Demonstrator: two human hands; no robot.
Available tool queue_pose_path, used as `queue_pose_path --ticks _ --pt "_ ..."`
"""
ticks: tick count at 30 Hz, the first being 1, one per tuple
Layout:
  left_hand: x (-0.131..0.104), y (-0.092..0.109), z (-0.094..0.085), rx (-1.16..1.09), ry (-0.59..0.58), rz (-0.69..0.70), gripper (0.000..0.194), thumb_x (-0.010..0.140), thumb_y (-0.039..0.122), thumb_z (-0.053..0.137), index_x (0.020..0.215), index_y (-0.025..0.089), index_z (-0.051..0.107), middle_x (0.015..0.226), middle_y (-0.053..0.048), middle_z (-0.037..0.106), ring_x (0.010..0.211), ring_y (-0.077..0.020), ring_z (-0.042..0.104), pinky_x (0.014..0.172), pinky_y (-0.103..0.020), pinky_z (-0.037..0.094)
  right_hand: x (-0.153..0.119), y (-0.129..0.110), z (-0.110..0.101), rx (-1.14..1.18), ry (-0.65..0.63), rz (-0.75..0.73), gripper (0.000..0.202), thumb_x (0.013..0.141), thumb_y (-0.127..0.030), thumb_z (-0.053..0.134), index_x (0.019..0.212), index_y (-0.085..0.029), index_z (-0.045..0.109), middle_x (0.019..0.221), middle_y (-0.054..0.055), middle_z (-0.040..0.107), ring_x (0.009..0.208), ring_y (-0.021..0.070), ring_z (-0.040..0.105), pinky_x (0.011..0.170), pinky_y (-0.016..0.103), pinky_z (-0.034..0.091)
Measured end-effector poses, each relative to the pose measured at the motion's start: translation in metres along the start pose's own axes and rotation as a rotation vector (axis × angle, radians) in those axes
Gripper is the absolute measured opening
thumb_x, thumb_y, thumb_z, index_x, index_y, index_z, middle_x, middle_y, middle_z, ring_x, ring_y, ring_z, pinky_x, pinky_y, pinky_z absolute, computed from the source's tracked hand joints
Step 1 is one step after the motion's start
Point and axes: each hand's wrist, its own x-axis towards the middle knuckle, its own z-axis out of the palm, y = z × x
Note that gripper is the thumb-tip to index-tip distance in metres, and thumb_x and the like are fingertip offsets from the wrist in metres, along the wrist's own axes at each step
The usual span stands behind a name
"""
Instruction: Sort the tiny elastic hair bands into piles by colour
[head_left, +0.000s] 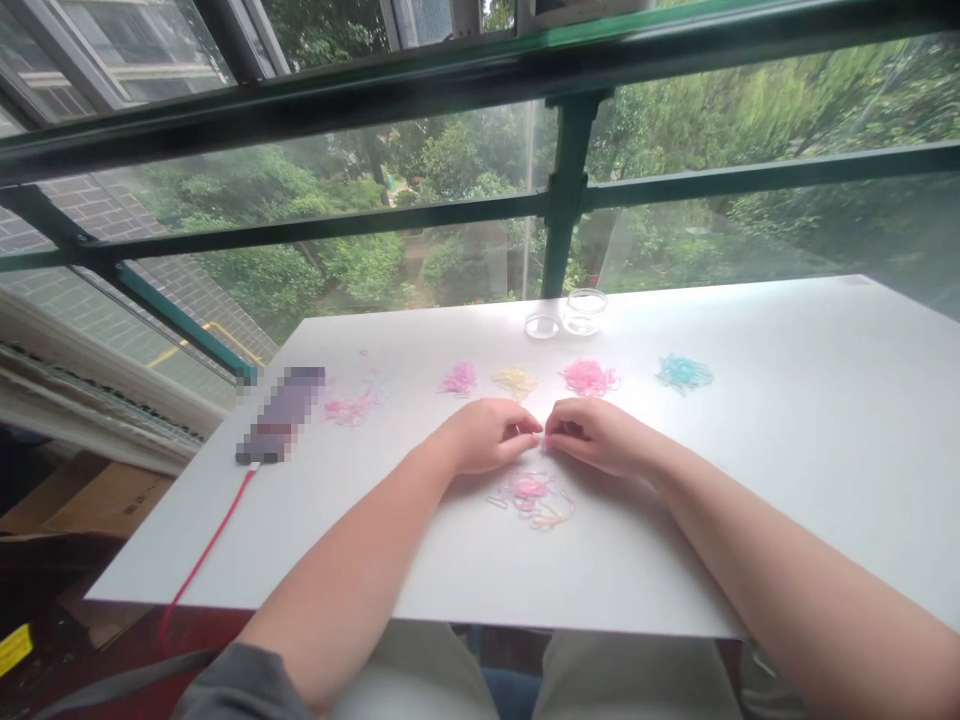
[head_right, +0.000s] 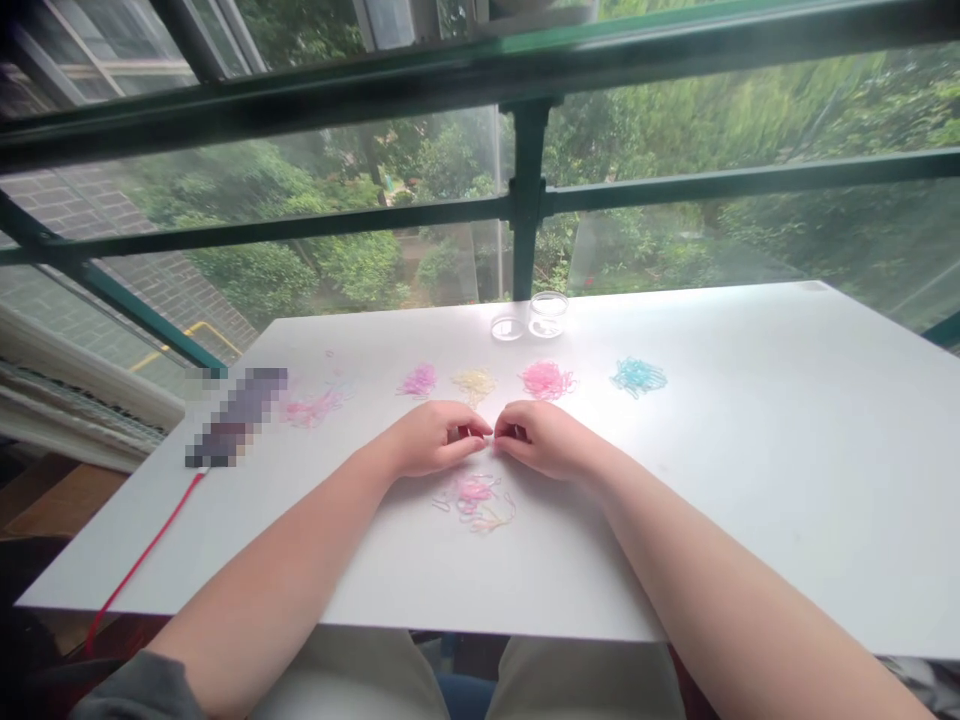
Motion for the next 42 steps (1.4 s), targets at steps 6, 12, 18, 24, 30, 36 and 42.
queue_pose_path --ticks 6,12,18,24,30,36,42 --pt "0.0016 0.0064 0.0018 0.033 -0.02 -0.072 0.018 0.078 0.036 0.06 0.083 0.022 0.07 0.076 0.0 0.069 0.067 -0.0127 0.058 0.061 -0.023 0.043 0.001 0.0011 0.0014 0.026 0.005 -0.012 0.012 0.077 -0.02 0.054 0.079 -0.019 0.066 0.072 0.002 0.062 0.061 0.0122 0.052 0.057 0.024 0.038" --pt "0.0025 0.0087 0.0035 0.015 -0.008 -0.112 0.025 0.07 0.044 0.065 0.077 0.02 0.069 0.071 -0.001 0.068 0.063 -0.0131 0.058 0.057 -0.022 0.042 0.0012 0.0012 0.0036 0.039 0.024 -0.001 0.01 0.076 -0.023 0.056 0.077 -0.019 0.065 0.071 0.002 0.061 0.057 0.0114 0.05 0.054 0.024 0.038" --pt "0.0025 0.0095 0.0036 0.067 0.012 -0.079 0.015 0.076 0.03 0.057 0.075 0.02 0.068 0.071 -0.001 0.067 0.063 -0.0128 0.056 0.057 -0.022 0.041 0.0007 0.0009 0.003 0.033 0.036 -0.01 0.011 0.078 -0.023 0.054 0.076 -0.018 0.064 0.069 0.002 0.061 0.058 0.0114 0.049 0.054 0.023 0.037" --pt "0.0017 0.0088 0.003 0.038 -0.007 -0.073 0.014 0.075 0.026 0.054 0.074 0.019 0.066 0.07 -0.001 0.065 0.063 -0.0121 0.054 0.057 -0.022 0.041 0.0007 0.0013 0.0032 0.032 0.036 -0.025 0.011 0.077 -0.02 0.052 0.076 -0.018 0.063 0.071 0.002 0.061 0.059 0.0114 0.05 0.056 0.023 0.038" --pt "0.0006 0.0087 0.0009 0.007 -0.026 -0.07 0.011 0.073 0.022 0.054 0.071 0.018 0.064 0.066 0.0 0.062 0.059 -0.0111 0.053 0.054 -0.021 0.04 0.0008 0.0025 0.0024 0.053 0.042 -0.029 0.011 0.077 -0.019 0.051 0.075 -0.018 0.062 0.071 0.002 0.061 0.059 0.0121 0.05 0.056 0.024 0.038" --pt "-0.0009 0.0083 -0.0012 -0.011 -0.06 -0.046 0.012 0.074 0.023 0.054 0.073 0.019 0.065 0.067 0.0 0.062 0.06 -0.011 0.053 0.055 -0.02 0.04 -0.0002 0.0048 0.0015 0.103 0.048 -0.012 0.009 0.075 -0.019 0.049 0.075 -0.018 0.058 0.066 0.0 0.057 0.058 0.0116 0.048 0.054 0.024 0.036" --pt "-0.0016 0.0073 -0.0023 -0.011 -0.081 -0.014 0.012 0.074 0.021 0.054 0.074 0.019 0.066 0.067 0.0 0.062 0.06 -0.0106 0.052 0.056 -0.02 0.04 -0.0003 0.0059 0.0016 0.15 0.058 0.008 0.007 0.075 -0.019 0.048 0.075 -0.018 0.055 0.061 -0.002 0.052 0.054 0.0104 0.045 0.05 0.023 0.033"
